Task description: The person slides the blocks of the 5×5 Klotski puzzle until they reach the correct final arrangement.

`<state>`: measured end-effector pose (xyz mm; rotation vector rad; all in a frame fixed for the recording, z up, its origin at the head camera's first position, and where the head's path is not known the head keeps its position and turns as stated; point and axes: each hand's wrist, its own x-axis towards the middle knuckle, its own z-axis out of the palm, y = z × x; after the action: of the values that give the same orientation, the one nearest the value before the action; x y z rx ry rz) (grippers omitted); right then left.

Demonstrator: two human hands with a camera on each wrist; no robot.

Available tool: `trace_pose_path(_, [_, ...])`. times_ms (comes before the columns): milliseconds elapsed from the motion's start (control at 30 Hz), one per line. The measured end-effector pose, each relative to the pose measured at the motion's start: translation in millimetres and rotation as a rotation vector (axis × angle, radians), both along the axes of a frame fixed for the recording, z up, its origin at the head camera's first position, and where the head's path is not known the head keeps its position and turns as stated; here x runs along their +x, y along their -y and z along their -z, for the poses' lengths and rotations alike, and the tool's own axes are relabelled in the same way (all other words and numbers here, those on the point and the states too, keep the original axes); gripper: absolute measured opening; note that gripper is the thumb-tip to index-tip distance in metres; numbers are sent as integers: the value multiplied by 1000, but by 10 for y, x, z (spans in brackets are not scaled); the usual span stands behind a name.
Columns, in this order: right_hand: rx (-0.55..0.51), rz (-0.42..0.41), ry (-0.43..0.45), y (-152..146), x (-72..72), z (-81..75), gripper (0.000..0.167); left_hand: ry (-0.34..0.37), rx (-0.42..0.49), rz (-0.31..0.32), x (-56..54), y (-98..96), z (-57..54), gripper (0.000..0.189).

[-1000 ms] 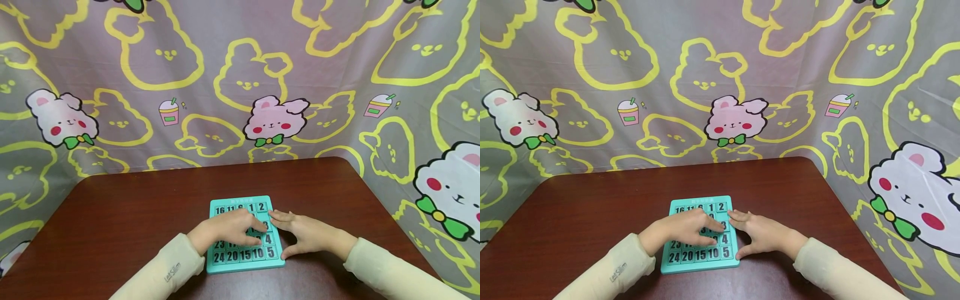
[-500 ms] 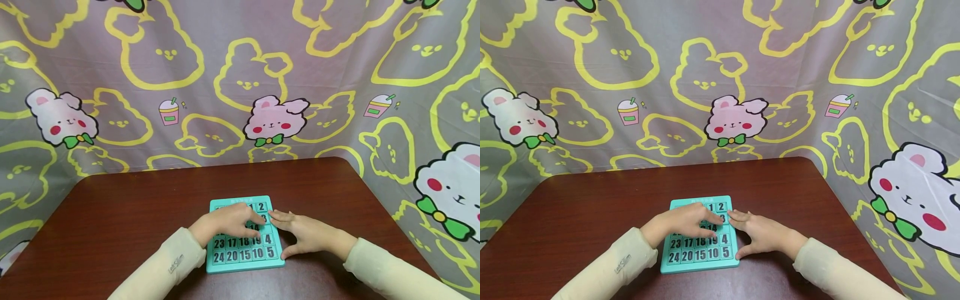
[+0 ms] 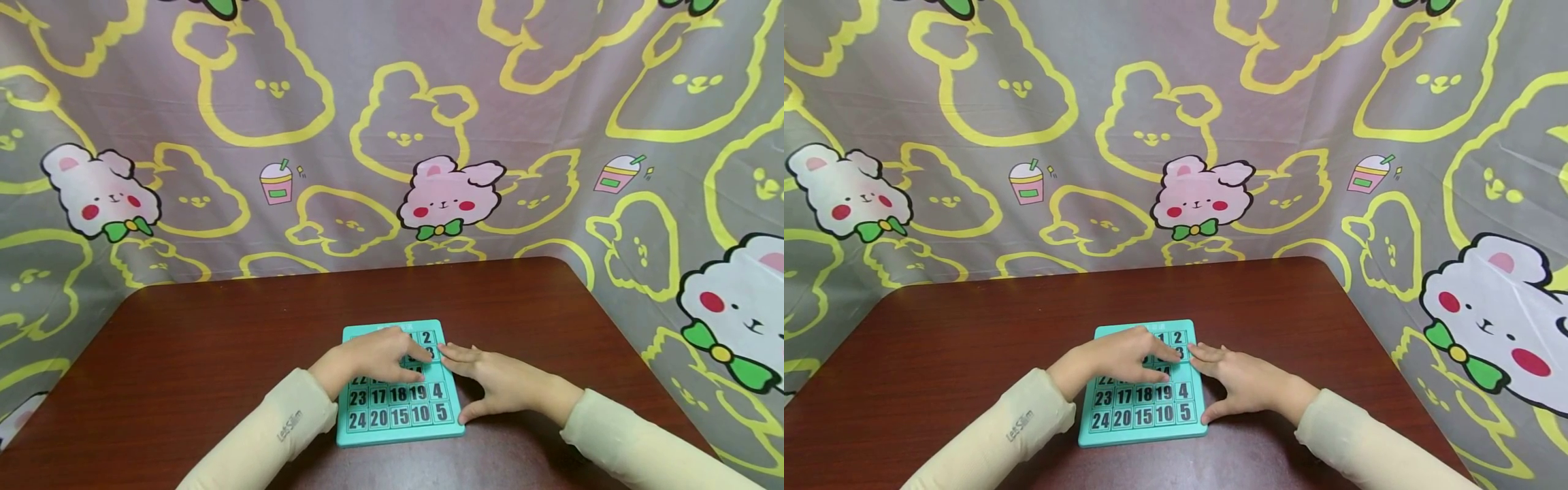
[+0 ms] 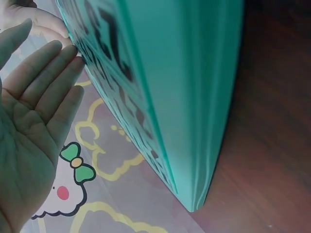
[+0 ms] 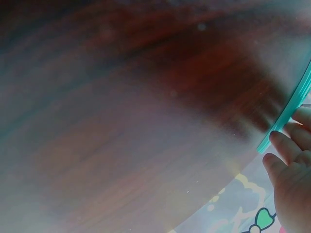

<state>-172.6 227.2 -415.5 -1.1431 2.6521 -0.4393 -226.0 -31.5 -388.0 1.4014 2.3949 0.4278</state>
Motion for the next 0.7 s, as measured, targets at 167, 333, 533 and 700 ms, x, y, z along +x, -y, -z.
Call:
trace_pose_path(167, [-12, -1, 8, -1, -8, 5, 99, -16, 5, 23, 34, 13, -23, 42])
trace_pose_path(333, [-11, 0, 10, -7, -11, 7, 99, -4, 29, 54, 116, 26, -90, 41])
trace_pose_path(533, [-13, -6, 3, -8, -15, 9, 99, 3, 34, 83, 237, 19, -120, 40])
trace_pose_path(700, [-12, -3, 14, -2, -17, 6, 99, -22, 25, 114, 296, 28, -96, 38])
